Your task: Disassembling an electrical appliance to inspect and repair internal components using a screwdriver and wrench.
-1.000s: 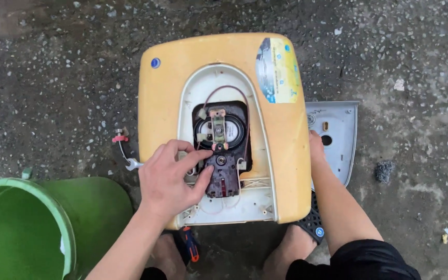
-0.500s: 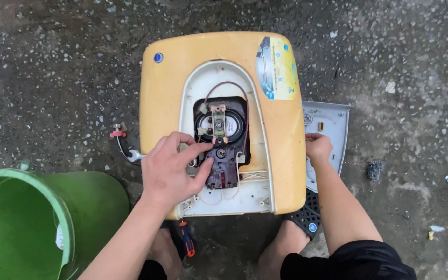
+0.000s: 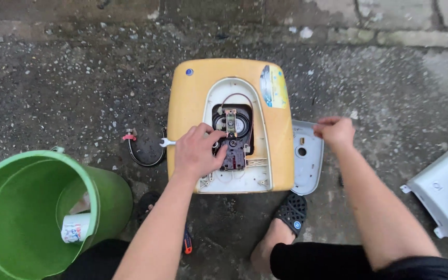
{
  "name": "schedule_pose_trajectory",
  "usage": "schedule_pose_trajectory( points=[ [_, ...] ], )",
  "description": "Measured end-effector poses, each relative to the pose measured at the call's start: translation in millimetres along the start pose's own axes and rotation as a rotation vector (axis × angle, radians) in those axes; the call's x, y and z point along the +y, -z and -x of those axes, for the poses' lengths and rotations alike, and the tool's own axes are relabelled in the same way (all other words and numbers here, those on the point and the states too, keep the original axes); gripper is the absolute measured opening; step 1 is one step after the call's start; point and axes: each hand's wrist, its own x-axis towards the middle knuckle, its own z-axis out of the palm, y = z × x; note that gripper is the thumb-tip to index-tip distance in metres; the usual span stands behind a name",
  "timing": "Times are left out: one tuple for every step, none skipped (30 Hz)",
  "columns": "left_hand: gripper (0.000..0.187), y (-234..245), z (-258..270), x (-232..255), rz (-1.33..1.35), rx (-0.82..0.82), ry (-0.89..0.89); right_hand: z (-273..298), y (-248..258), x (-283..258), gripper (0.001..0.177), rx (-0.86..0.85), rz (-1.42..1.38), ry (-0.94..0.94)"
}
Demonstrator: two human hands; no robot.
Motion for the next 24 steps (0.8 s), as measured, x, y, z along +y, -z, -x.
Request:
schedule_pose_trajectory(
  points=[
    [0.023, 4.6, 0.2, 1.8, 0.008, 0.009, -0.002, 12.0, 15.1, -20.2, 0.022, 0.010, 0.005, 0.005],
    [0.022, 7.8, 0.1, 3.7, 0.009, -0.032, 0.025, 23.3, 29.5, -39.5, 0.023, -0.024, -0.037, 0.082],
    [0.021, 9.2, -1.0, 5.8, 0.013, -0.074, 0.047, 34.5, 44.3, -57.2, 0.023, -0.054, -0.078, 0.155],
    [0.021, 8.2, -5.1, 3.6, 0.024, -0.067, 0.040, 39.5, 53.6, -69.3, 0.023, -0.040, -0.073, 0.158],
    [0.021, 6.3, -1.9, 3.7, 0.010, -0.053, 0.045, 49.5, 61.4, -73.1, 0.025, -0.049, 0.051, 0.248],
    [0.020, 2.9, 0.2, 3.7, -0.004, -0.040, 0.050, 57.5, 68.8, -77.0, 0.026, -0.061, 0.175, 0.337],
    [0.020, 3.4, -0.1, 4.5, 0.002, -0.035, 0.046, 57.3, 67.3, -68.3, 0.026, -0.054, 0.178, 0.338],
    [0.020, 3.2, -1.3, 5.1, -0.003, -0.059, 0.059, 55.8, 65.6, -59.8, 0.025, -0.069, 0.345, 0.378],
    [0.021, 4.7, 0.7, 3.1, -0.017, -0.085, 0.075, 55.5, 58.4, -50.1, 0.025, -0.093, 0.506, 0.417],
    [0.021, 3.3, -2.8, 3.9, -0.020, -0.085, 0.074, 33.3, 48.5, -22.9, 0.025, -0.093, 0.504, 0.418],
    [0.020, 3.2, -0.8, 3.6, -0.024, -0.056, 0.061, 16.1, 33.9, 9.1, 0.027, -0.197, 0.709, 0.422],
    [0.020, 2.0, 0.4, 3.2, -0.028, -0.028, 0.048, -1.7, 18.6, 41.5, 0.030, -0.303, 0.912, 0.426],
    [0.020, 3.0, -1.0, 2.4, -0.033, -0.036, 0.046, -4.3, 9.1, 52.1, 0.030, -0.309, 0.906, 0.423],
    [0.020, 3.3, -2.9, 1.7, -0.031, -0.059, 0.053, -7.5, -0.6, 62.7, 0.031, -0.360, 0.945, 0.325],
    [0.019, 3.8, -0.9, 2.0, -0.029, -0.089, 0.068, -8.2, -11.0, 75.8, 0.033, -0.419, 0.988, 0.226],
    [0.019, 4.3, 0.6, 3.6, -0.034, -0.102, 0.074, -4.9, -16.3, 78.3, 0.033, -0.435, 0.985, 0.224],
    [0.018, 4.8, -0.6, 4.5, -0.029, -0.085, 0.069, -3.8, -21.9, 78.6, 0.032, -0.441, 0.946, 0.176],
    [0.017, 5.1, -2.1, 5.6, -0.024, -0.067, 0.064, -3.0, -27.2, 78.7, 0.032, -0.446, 0.907, 0.127],
    [0.017, 4.5, -3.0, 4.8, -0.027, -0.073, 0.069, -7.9, -34.8, 85.1, 0.032, -0.455, 0.908, 0.128],
    [0.017, 3.7, -3.7, 4.1, -0.055, -0.070, 0.052, -12.7, -42.4, 91.8, 0.032, -0.455, 0.903, 0.121],
    [0.017, 4.0, -1.0, 4.1, -0.082, -0.074, 0.038, -13.7, -50.5, 101.2, 0.031, -0.462, 0.901, 0.111],
    [0.017, 8.0, -0.8, 6.7, -0.086, -0.086, 0.047, -15.0, -58.4, 108.3, 0.031, -0.478, 0.904, 0.110],
    [0.018, 11.1, -4.1, 8.4, -0.069, -0.060, 0.019, -17.4, -65.7, 114.7, 0.031, -0.521, 0.885, 0.115],
    [0.018, 14.5, -7.7, 10.0, -0.052, -0.034, -0.010, -19.7, -72.9, 120.7, 0.031, -0.564, 0.865, 0.121]
  ],
)
